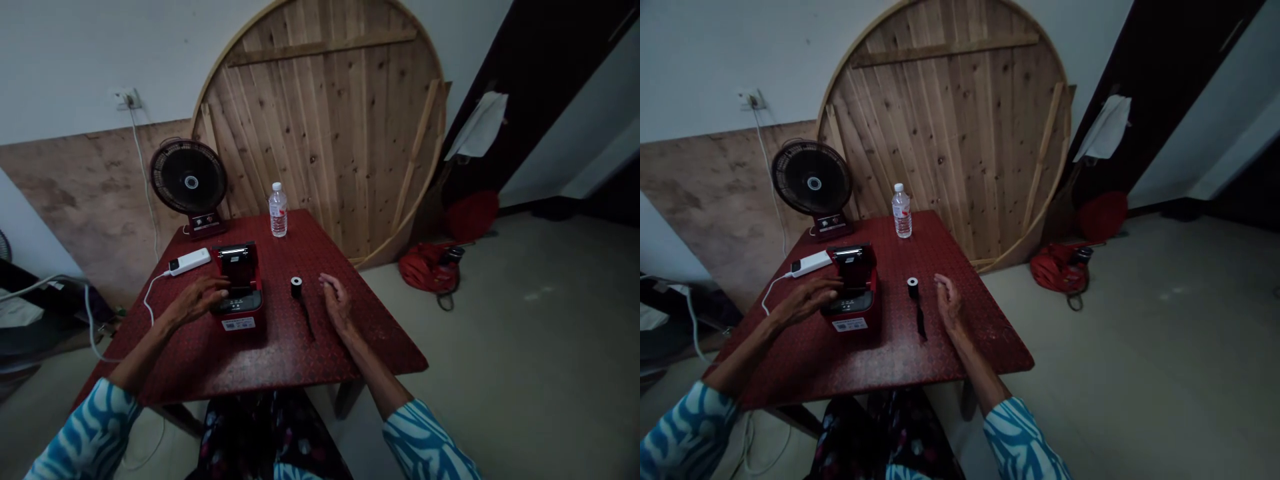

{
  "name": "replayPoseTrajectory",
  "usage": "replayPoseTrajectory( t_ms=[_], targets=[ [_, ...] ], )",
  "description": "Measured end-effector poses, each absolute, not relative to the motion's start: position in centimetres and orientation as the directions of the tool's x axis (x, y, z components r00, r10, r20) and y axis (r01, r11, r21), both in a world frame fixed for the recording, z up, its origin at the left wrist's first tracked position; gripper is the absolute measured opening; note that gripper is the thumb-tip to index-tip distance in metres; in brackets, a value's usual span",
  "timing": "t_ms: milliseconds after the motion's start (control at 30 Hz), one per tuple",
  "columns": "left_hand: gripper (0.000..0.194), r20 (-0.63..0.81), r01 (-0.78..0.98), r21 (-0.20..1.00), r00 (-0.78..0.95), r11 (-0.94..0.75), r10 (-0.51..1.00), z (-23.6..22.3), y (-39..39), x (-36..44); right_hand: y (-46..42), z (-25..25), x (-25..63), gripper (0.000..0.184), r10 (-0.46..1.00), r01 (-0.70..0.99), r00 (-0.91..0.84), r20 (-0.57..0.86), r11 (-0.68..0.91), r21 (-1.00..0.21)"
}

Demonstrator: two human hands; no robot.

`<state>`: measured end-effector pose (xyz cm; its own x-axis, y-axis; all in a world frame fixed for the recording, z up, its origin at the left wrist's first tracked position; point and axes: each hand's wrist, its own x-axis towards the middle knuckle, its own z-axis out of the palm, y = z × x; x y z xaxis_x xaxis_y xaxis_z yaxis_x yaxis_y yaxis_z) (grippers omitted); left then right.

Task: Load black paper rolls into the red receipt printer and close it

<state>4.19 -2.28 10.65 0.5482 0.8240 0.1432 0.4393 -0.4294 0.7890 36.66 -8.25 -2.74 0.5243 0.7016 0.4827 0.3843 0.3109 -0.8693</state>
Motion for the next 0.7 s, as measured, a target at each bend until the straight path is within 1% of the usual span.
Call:
replayPoseTrajectory(
  t_ms=[67, 133, 233, 300, 400, 500, 600, 700],
  targets=[
    [0.040, 0.183, 0.414, 0.803, 0.512, -0.428, 0.839, 9.6, -3.3, 3.7, -8.2, -1.0, 35.6, 0.031, 0.700, 0.387, 0.495, 0.515, 0.353, -0.852],
    [0.044, 0.200, 0.423, 0.798, 0.486, -0.430, 0.851, 8.7, -4.0, 3.7, -7.9, 1.0, 34.1, 0.028, 0.727, 0.396, 0.399, 0.559, 0.413, -0.820],
    [0.038, 0.242, 0.459, 0.763, 0.451, -0.456, 0.859, 7.7, -4.8, 4.1, -6.6, 3.3, 31.6, 0.027, 0.762, 0.395, 0.245, 0.600, 0.487, -0.779],
    [0.036, 0.271, 0.463, 0.759, 0.416, -0.459, 0.868, 7.4, -5.2, 4.3, -5.2, 4.3, 30.3, 0.028, 0.774, 0.384, 0.194, 0.603, 0.506, -0.773],
    [0.039, 0.273, 0.508, 0.736, 0.382, -0.448, 0.883, 7.0, -5.6, 4.4, -2.5, 5.2, 29.1, 0.032, 0.786, 0.345, 0.174, 0.593, 0.515, -0.785],
    [0.041, 0.259, 0.590, 0.674, 0.374, -0.444, 0.890, 6.7, -6.0, 4.4, 0.5, 6.2, 28.0, 0.035, 0.790, 0.301, 0.201, 0.579, 0.513, -0.804],
    [0.040, 0.264, 0.623, 0.632, 0.385, -0.460, 0.884, 6.7, -6.5, 4.6, 2.9, 7.0, 26.6, 0.033, 0.808, 0.273, 0.240, 0.538, 0.476, -0.836],
    [0.038, 0.282, 0.637, 0.586, 0.420, -0.501, 0.863, 7.0, -6.8, 4.9, 3.9, 7.3, 25.5, 0.028, 0.834, 0.235, 0.223, 0.504, 0.456, -0.858]
  ],
)
